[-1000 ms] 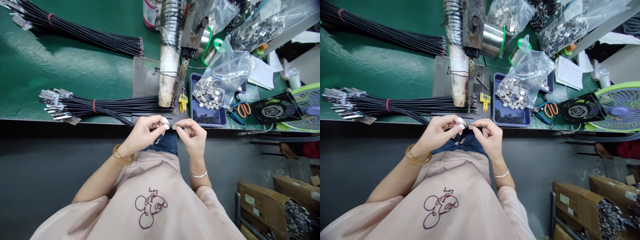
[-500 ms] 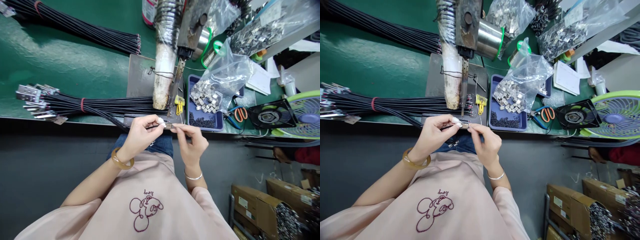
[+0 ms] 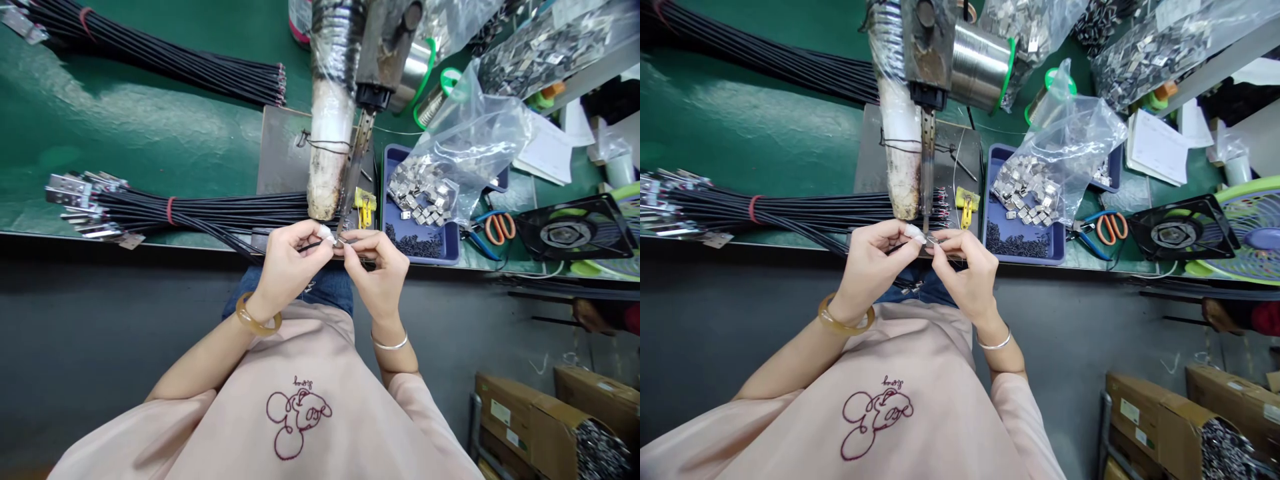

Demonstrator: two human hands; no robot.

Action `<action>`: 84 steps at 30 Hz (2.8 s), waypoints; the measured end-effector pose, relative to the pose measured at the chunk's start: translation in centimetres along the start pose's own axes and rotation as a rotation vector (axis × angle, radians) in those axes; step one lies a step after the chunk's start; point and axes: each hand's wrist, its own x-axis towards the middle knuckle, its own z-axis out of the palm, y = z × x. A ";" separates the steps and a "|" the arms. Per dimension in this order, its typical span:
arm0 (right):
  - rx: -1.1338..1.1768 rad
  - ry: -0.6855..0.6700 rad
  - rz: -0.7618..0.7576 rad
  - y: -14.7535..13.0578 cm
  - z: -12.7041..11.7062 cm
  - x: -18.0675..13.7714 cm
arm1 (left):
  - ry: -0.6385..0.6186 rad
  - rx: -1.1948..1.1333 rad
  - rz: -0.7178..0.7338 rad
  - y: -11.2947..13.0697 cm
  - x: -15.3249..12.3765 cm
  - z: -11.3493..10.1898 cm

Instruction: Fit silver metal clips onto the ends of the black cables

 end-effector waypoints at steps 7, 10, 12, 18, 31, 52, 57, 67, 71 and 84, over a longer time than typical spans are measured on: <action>-0.028 -0.005 -0.029 -0.5 -0.2 0.4 | 0.035 0.020 0.018 0.5 0.0 0.1; -0.043 -0.032 -0.012 -0.5 -0.3 0.1 | 0.002 0.036 -0.006 0.3 0.0 0.0; -0.056 -0.047 -0.010 -0.4 -0.3 -0.1 | -0.025 0.051 -0.008 0.2 0.0 -0.1; -0.128 -0.046 -0.075 -0.7 -1.3 -0.7 | -0.108 0.104 0.046 0.1 -0.4 -0.5; -0.689 0.119 0.036 2.9 -8.4 3.4 | -0.162 0.205 0.376 -1.3 -1.1 -3.1; -0.757 -0.075 0.001 5.3 -8.4 5.3 | -0.383 0.184 0.188 0.2 -0.1 -3.5; -0.549 0.069 0.077 5.1 -8.0 4.8 | -0.282 0.010 0.023 -0.3 0.3 -2.4; -0.104 0.091 -0.060 -0.5 -1.3 -1.0 | -0.275 0.036 0.008 0.4 0.5 -2.2; -0.006 -0.029 0.038 0.3 -0.3 -0.9 | -0.342 0.050 0.001 0.2 0.3 -2.5; -0.280 0.132 -0.341 1.0 1.0 -2.2 | -0.332 -0.022 -0.033 0.1 0.2 -2.4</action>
